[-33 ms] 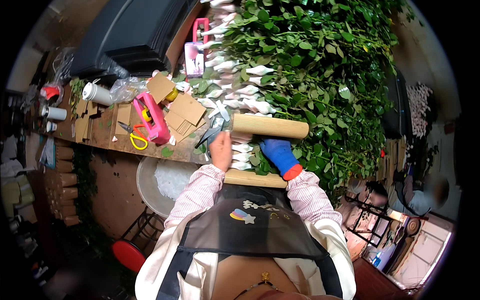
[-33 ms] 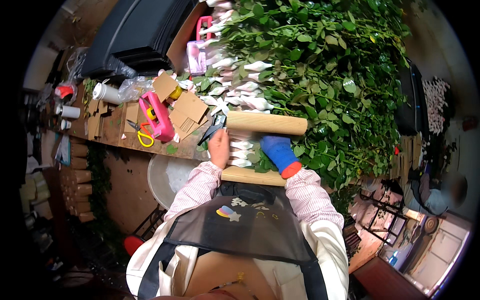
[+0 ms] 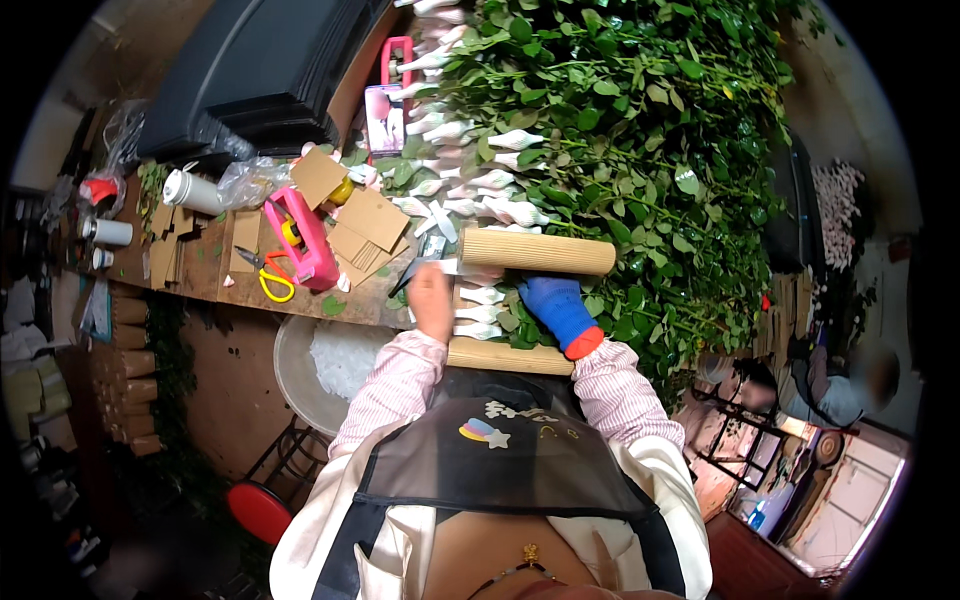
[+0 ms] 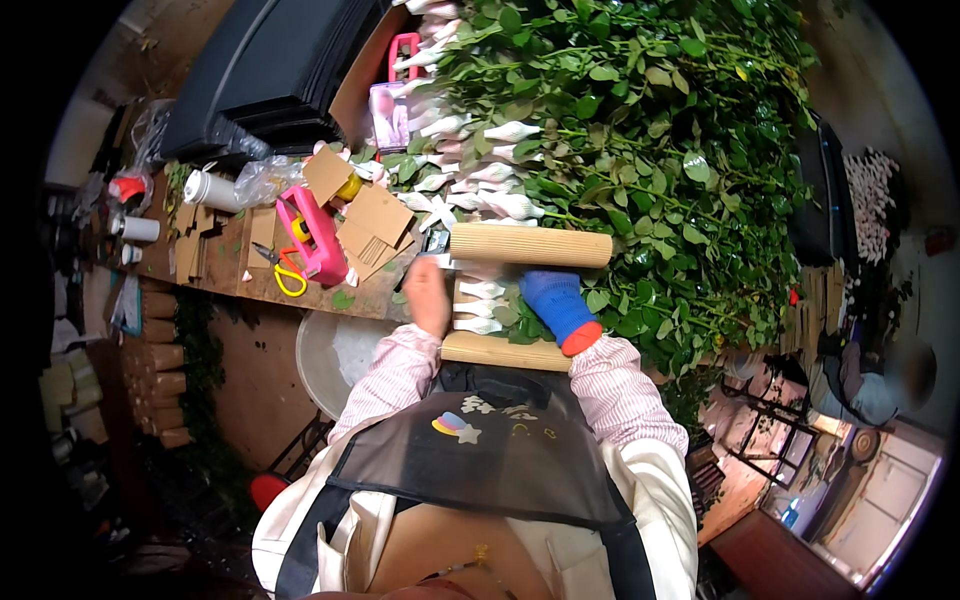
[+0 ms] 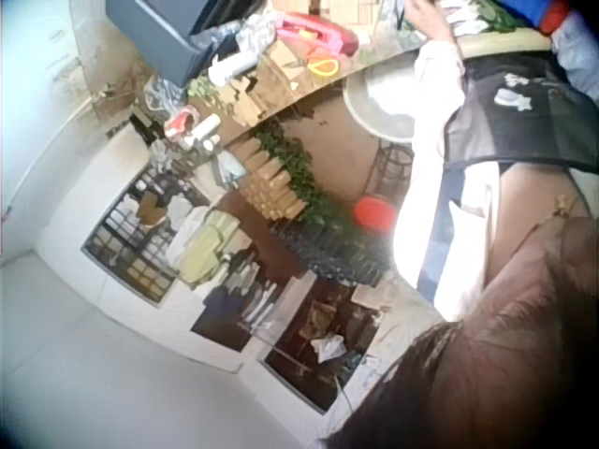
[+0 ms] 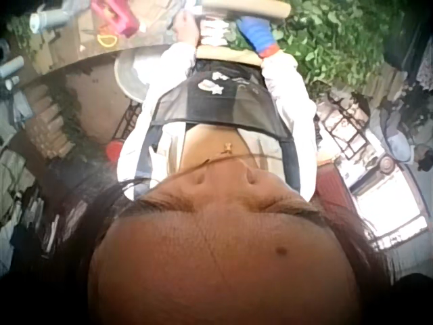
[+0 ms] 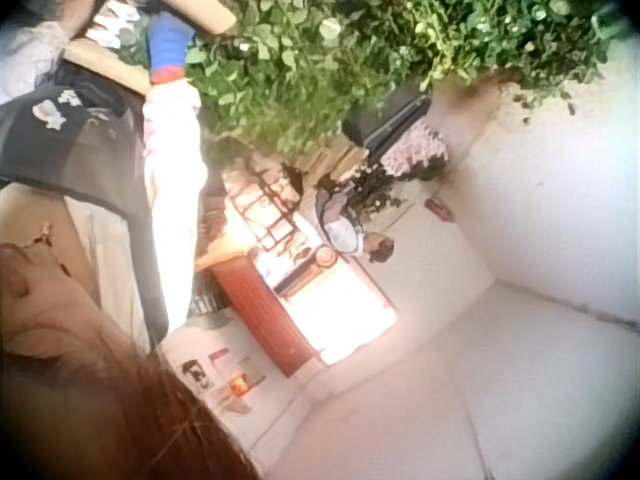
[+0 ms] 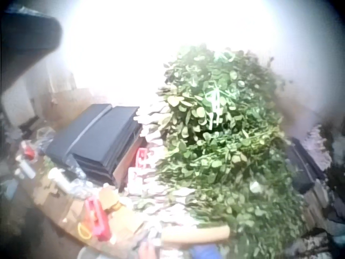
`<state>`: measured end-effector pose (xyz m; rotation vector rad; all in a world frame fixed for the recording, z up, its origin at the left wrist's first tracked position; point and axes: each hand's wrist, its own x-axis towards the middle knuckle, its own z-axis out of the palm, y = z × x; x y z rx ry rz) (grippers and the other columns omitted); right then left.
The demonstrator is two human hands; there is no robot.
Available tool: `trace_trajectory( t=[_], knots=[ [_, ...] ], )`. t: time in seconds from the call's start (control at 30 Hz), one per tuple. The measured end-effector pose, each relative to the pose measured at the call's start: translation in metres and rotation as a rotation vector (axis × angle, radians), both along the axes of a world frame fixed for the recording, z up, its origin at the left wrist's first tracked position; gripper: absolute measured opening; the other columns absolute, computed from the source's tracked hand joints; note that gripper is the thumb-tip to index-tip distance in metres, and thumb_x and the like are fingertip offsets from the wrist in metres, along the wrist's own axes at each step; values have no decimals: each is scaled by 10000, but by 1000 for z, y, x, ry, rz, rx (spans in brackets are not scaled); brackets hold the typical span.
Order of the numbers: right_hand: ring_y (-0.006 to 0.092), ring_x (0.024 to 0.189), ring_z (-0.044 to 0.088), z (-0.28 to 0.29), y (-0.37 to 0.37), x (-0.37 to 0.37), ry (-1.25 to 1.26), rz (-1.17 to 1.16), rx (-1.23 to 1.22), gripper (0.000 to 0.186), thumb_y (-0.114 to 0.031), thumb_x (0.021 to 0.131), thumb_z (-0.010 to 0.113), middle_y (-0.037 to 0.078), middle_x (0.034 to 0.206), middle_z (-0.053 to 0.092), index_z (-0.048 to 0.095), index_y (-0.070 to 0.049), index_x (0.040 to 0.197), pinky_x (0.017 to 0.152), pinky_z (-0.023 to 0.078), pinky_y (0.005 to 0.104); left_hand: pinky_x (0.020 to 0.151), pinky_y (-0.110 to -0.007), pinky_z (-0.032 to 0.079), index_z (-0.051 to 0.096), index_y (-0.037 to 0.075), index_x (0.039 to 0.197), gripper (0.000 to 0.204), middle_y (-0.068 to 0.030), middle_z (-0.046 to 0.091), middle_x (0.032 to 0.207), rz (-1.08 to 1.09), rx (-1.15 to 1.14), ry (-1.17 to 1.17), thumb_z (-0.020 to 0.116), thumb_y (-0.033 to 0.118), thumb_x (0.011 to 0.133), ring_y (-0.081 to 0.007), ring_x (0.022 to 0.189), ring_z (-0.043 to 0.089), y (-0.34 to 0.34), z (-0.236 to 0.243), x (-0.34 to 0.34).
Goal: The person arranges white flowers and green leaves into a cardboard box. They place the flowers and leaves into the box, then close the lid and secure it with a stapler. The person repeats this process with another box.
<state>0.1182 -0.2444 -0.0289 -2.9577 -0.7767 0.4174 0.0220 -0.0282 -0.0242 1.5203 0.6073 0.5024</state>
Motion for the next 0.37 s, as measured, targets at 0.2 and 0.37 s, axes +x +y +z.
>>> trace_trajectory(
  t=[0.2, 0.37],
  knots=[
    [434, 1416, 477, 45, 13, 1, 148, 86, 7, 659, -399, 897, 668, 249, 1538, 499, 547, -130, 1486, 1185, 356, 585, 710, -377, 528, 589, 55, 949, 207, -110, 681, 810, -342, 195, 217, 709, 223, 953, -232, 783, 672, 38, -17, -6],
    [442, 1479, 398, -26, 10, -1, -22, -41, -52, 815, -480, 876, 729, 223, 1605, 429, 444, -158, 1569, 1219, 293, 604, 773, -408, 543, 619, 95, 1389, 589, -161, 776, 1055, -606, -21, 461, 758, 463, 951, -334, 834, 703, 13, -22, 6]
  ],
)
